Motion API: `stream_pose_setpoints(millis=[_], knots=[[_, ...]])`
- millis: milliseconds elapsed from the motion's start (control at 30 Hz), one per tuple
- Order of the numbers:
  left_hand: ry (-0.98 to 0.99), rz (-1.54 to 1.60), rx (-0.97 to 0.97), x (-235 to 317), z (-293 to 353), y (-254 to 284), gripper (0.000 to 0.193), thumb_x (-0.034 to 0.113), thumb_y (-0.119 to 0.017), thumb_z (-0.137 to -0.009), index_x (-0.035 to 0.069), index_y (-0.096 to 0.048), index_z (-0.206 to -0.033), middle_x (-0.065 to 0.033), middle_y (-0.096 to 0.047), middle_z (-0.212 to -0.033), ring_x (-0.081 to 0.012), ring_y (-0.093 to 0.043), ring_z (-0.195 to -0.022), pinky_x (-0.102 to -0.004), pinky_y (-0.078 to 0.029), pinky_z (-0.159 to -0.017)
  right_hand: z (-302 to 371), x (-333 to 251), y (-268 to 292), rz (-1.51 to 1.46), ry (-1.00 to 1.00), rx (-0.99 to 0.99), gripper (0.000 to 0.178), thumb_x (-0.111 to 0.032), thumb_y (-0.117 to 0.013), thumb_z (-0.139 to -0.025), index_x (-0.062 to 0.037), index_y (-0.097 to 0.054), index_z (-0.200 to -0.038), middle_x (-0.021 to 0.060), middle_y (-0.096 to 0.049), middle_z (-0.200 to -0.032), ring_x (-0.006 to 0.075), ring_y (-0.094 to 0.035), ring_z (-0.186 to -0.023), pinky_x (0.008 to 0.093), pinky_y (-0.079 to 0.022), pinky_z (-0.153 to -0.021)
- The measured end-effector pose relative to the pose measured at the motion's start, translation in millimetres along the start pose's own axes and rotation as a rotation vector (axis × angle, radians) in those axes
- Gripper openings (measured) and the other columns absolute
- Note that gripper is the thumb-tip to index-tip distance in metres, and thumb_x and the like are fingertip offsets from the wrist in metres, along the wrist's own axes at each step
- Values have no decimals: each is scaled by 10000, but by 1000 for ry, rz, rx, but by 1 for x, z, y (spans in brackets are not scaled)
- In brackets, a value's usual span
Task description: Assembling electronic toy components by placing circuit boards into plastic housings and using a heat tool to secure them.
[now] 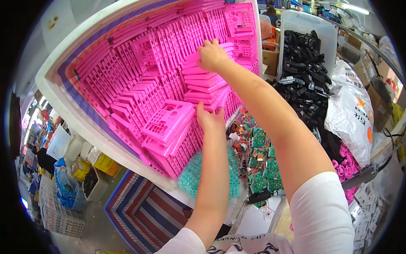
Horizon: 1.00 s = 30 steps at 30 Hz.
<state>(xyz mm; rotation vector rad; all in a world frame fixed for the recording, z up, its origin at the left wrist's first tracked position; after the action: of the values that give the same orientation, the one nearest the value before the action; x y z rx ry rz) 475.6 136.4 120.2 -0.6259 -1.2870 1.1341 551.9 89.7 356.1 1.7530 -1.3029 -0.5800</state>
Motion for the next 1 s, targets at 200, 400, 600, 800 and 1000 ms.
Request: stream_pose_setpoints(millis=[200,400,600,800,1000], knots=[[-469,-604,-151,33,83,-20,742,276,-612,-946,36,-257,-1551,-166,-305,-1574,-277,-280,-1461,-455,-170,-1213,1,5,-1,19,39,5,518,-366,-694,-841,-62,-624,-1255,156,-581,-1240,368,-509,-1197,465,-501,-993],[-1038,-792,-304,187,90,-120,841,160,-682,-903,-65,-167,-1529,-263,-190,-1572,-384,-216,-1471,-468,-201,-1205,-16,-2,43,-30,-79,165,520,-433,-671,-879,-57,-621,-1234,142,-631,-1152,350,-551,-1162,443,-501,-1001],[-994,-1400,124,244,-34,-161,1063,372,-789,-778,-98,-175,-1507,-369,-274,-1494,-471,-264,-1430,-519,-269,-1179,-87,11,14,-436,-165,193,591,-370,-708,-823,62,-570,-1203,266,-629,-1255,387,-594,-1202,443,-482,-1030],[-963,-1468,114,243,-90,-164,1090,423,-769,-764,-97,-169,-1511,-371,-334,-1465,-471,-349,-1391,-484,-323,-1163,-118,18,-32,-764,-429,168,856,-363,-780,-762,93,-404,-1381,286,-569,-1334,395,-565,-1251,412,-466,-1059],[-901,-1360,157,251,-96,-155,1056,364,-776,-738,-90,-205,-1502,-349,-393,-1443,-454,-433,-1341,-474,-385,-1121,-128,21,-46,-726,-522,-24,1044,-442,-899,-641,55,-403,-1413,224,-592,-1345,349,-547,-1285,424,-464,-1060]])
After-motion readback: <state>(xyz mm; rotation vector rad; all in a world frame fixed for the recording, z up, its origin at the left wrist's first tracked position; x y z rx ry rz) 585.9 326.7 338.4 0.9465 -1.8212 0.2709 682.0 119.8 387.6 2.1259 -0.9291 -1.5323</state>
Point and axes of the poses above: each hand's wrist, its own z-axis away from the middle knuckle, its own y-axis out of the back of the hand, x = y × z, the point moved 9 cm from there along -z, towards the middle knuckle
